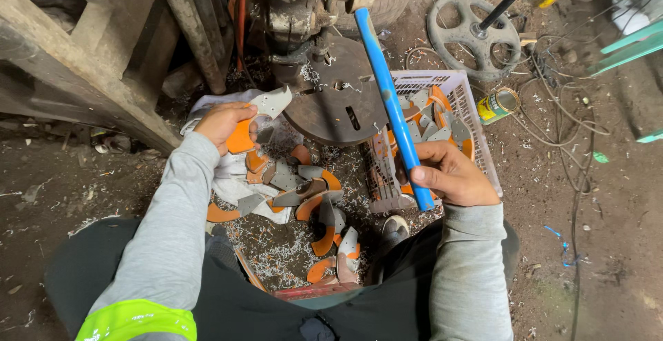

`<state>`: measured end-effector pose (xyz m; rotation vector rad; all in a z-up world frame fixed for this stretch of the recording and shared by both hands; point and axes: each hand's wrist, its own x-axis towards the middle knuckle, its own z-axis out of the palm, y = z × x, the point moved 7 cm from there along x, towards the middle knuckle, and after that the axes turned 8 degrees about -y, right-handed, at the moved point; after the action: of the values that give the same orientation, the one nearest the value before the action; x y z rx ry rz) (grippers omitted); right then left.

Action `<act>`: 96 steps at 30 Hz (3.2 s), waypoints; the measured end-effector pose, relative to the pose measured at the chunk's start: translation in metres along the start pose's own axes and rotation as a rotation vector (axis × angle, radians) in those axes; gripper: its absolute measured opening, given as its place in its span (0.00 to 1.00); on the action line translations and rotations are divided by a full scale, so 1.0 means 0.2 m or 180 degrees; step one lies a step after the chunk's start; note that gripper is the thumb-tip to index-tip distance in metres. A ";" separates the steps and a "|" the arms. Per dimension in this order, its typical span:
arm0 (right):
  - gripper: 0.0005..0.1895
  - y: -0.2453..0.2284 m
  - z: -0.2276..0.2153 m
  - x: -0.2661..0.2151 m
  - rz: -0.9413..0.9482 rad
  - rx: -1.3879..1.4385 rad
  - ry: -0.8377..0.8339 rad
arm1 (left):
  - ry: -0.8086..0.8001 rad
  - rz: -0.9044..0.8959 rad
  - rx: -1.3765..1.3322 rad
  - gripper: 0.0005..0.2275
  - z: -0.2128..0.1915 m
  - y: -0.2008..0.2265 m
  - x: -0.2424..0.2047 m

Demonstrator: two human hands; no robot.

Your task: The person positions orange and gray curved shoe parts under a drill press and uses a blue lever to operate the machine, drilling holes into each piece. The person handles the parts one at a time, repositioning them as needed and placing finished pieces into a nearby basket.

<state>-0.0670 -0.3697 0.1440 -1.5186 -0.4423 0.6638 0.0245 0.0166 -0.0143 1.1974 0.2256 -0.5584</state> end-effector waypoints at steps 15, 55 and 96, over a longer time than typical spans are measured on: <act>0.16 0.19 0.02 0.18 0.0591 -0.0425 -0.0122 | -0.0010 0.0083 0.0086 0.10 -0.04 -0.01 0.03; 0.21 -0.22 0.22 -0.04 -0.0595 0.0529 0.0270 | -0.1747 -0.0571 0.0144 0.08 1.33 -0.79 0.29; 0.28 -0.18 0.15 0.03 -0.0740 0.0451 0.0166 | 0.1299 0.1529 0.4654 0.18 0.38 0.14 -0.25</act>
<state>-0.0775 -0.3401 0.1801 -1.3235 -0.5122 0.4626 -0.0124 -0.0328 0.0588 2.6884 -0.2010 0.0579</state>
